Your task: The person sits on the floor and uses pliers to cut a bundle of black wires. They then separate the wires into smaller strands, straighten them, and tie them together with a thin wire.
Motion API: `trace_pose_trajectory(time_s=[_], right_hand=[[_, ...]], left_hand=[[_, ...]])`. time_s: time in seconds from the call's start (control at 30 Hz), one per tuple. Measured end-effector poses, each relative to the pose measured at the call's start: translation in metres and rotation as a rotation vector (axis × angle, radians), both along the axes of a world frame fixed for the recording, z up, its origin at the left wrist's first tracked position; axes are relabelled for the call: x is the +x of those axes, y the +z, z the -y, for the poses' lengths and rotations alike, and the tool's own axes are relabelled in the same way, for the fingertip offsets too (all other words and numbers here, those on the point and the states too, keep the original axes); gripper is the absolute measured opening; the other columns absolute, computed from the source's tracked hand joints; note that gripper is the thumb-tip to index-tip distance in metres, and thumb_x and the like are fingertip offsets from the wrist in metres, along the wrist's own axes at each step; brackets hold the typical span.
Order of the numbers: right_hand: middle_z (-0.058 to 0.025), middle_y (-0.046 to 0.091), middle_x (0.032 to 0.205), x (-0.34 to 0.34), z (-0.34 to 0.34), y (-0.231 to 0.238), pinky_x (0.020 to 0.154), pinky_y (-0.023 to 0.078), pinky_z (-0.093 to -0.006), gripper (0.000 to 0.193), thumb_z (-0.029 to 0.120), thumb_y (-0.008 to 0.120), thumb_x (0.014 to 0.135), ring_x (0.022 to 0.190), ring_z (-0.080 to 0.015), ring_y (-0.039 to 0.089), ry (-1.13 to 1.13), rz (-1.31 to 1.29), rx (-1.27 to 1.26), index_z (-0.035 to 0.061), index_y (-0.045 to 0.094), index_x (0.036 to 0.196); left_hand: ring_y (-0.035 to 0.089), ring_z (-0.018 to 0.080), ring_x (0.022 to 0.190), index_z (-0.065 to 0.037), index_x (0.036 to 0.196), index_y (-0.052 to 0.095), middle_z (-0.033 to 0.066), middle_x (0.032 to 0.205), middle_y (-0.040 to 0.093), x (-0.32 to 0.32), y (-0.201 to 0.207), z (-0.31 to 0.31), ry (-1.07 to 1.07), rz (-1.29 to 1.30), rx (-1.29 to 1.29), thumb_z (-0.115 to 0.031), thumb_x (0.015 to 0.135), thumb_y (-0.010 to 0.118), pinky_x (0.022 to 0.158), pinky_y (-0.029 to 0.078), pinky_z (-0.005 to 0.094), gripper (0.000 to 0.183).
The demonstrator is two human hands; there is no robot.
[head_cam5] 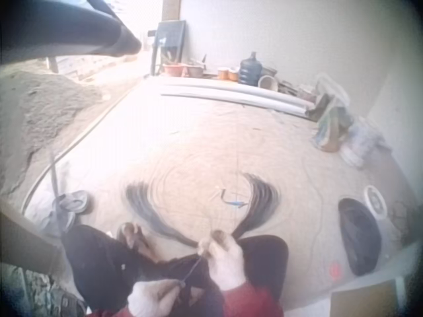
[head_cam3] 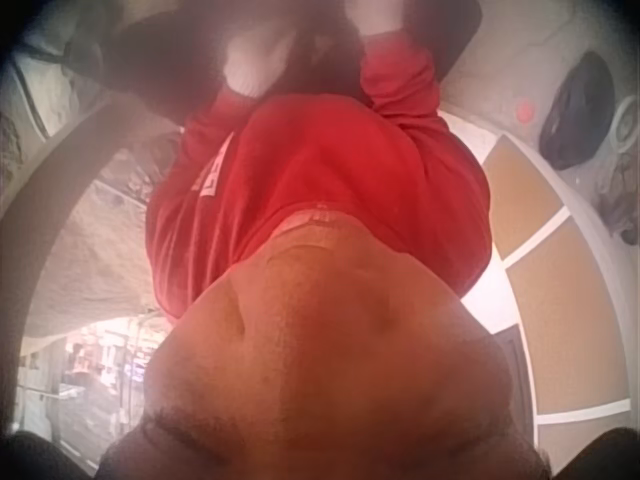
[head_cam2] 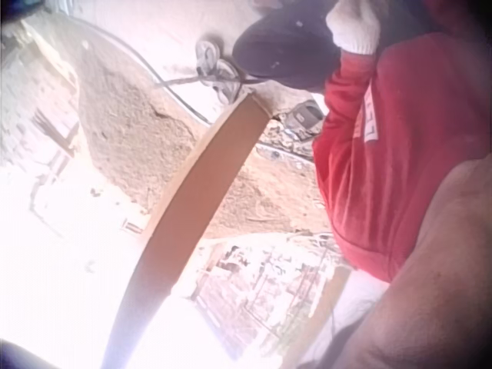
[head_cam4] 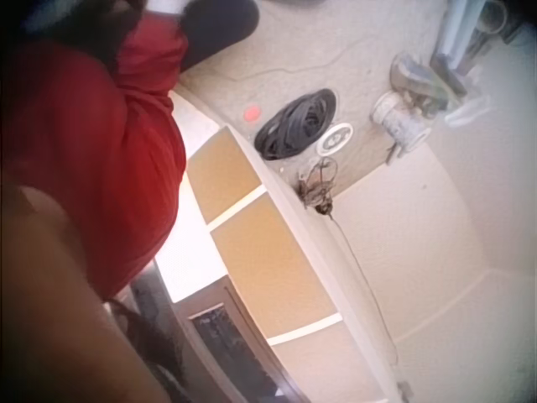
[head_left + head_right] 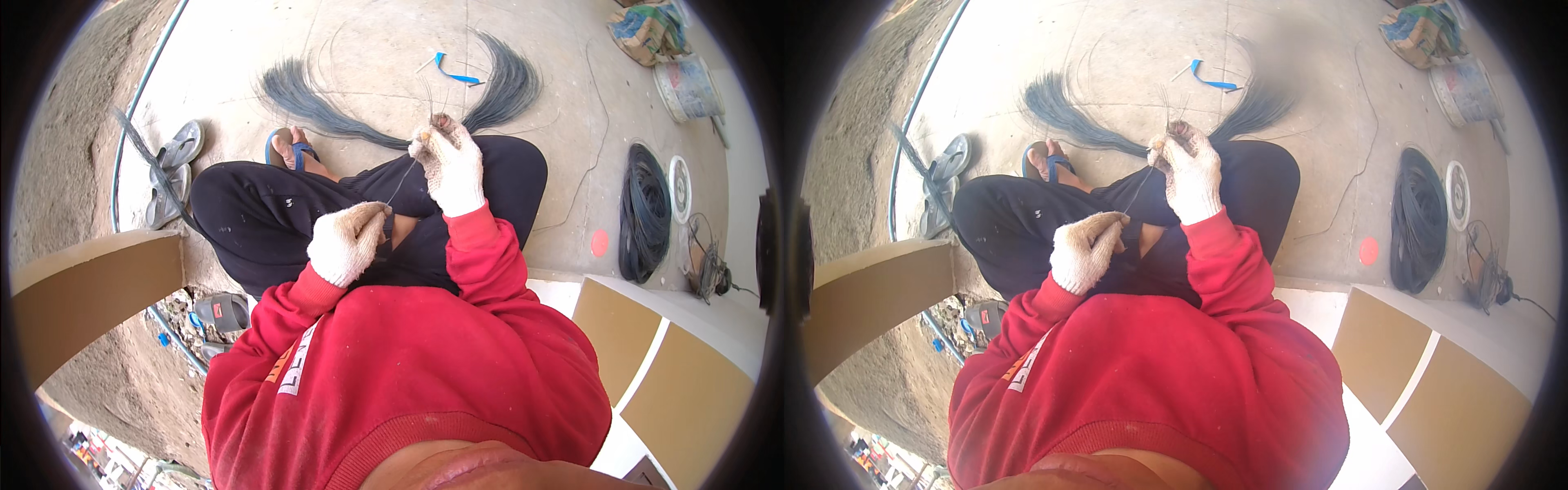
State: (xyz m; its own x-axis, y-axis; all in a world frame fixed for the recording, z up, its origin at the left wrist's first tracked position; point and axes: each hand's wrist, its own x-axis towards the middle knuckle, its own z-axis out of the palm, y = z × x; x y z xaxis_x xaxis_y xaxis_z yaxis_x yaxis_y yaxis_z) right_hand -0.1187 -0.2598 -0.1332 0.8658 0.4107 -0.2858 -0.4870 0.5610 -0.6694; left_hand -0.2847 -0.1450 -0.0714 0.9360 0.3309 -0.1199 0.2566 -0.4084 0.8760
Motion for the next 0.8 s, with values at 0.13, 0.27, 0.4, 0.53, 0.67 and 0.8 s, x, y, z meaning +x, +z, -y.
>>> trace_pose_trajectory(time_s=[0.13,0.27,0.4,0.53,0.67,0.8], right_hand=[[-0.0145,0.068,0.094,-0.005,-0.005,0.027,0.07,0.057,-0.0331,0.025,-0.003,0.06,0.092,0.077,-0.0227,0.068,-0.055,0.003,-0.088,-0.0024,0.059,0.118],[-0.0163,0.07,0.089,0.007,0.004,0.014,0.067,0.057,-0.031,0.022,-0.003,0.059,0.093,0.073,-0.0207,0.068,-0.008,0.027,-0.087,-0.007,0.064,0.115],[-0.016,0.069,0.088,0.011,0.01,0.014,0.064,0.056,-0.0311,0.024,-0.003,0.059,0.094,0.071,-0.0205,0.067,0.029,0.021,-0.023,-0.0067,0.063,0.117],[-0.0156,0.068,0.088,0.009,0.011,0.018,0.065,0.056,-0.0315,0.027,-0.004,0.057,0.095,0.072,-0.0217,0.066,-0.004,0.004,0.013,-0.005,0.06,0.121],[-0.0161,0.066,0.09,0.018,0.017,0.009,0.067,0.057,-0.0335,0.026,-0.006,0.055,0.093,0.074,-0.0239,0.066,0.09,-0.065,0.157,-0.0027,0.057,0.119],[-0.0181,0.067,0.095,0.014,0.014,0.008,0.072,0.059,-0.038,0.021,-0.005,0.055,0.092,0.079,-0.0271,0.068,-0.005,-0.052,0.091,0.001,0.055,0.112]], left_hand=[[0.065,0.0116,0.056,0.001,0.105,0.071,0.0082,0.066,0.068,-0.002,-0.002,0.0,-0.042,-0.013,0.017,-0.01,0.095,0.057,0.056,0.051,0.0261,0.02],[0.067,0.0125,0.059,0.001,0.105,0.071,0.0095,0.067,0.069,-0.003,0.001,0.0,-0.039,-0.017,0.029,-0.009,0.095,0.057,0.059,0.052,0.0263,0.02],[0.068,0.0148,0.06,0.001,0.104,0.071,0.0108,0.068,0.069,-0.004,-0.001,0.0,-0.023,0.024,0.027,-0.009,0.094,0.059,0.058,0.053,0.0269,0.019],[0.069,0.0187,0.058,0.0,0.103,0.072,0.0121,0.068,0.068,-0.004,0.003,0.002,-0.004,0.032,0.019,-0.008,0.092,0.061,0.058,0.053,0.0283,0.017],[0.069,0.0187,0.059,0.0,0.103,0.072,0.0124,0.068,0.068,-0.005,0.002,0.002,-0.018,0.03,0.026,-0.007,0.092,0.061,0.058,0.053,0.0281,0.017],[0.07,0.0181,0.06,0.001,0.103,0.072,0.013,0.069,0.068,-0.004,0.001,0.001,-0.026,0.045,0.036,-0.008,0.093,0.061,0.057,0.053,0.0276,0.017]])
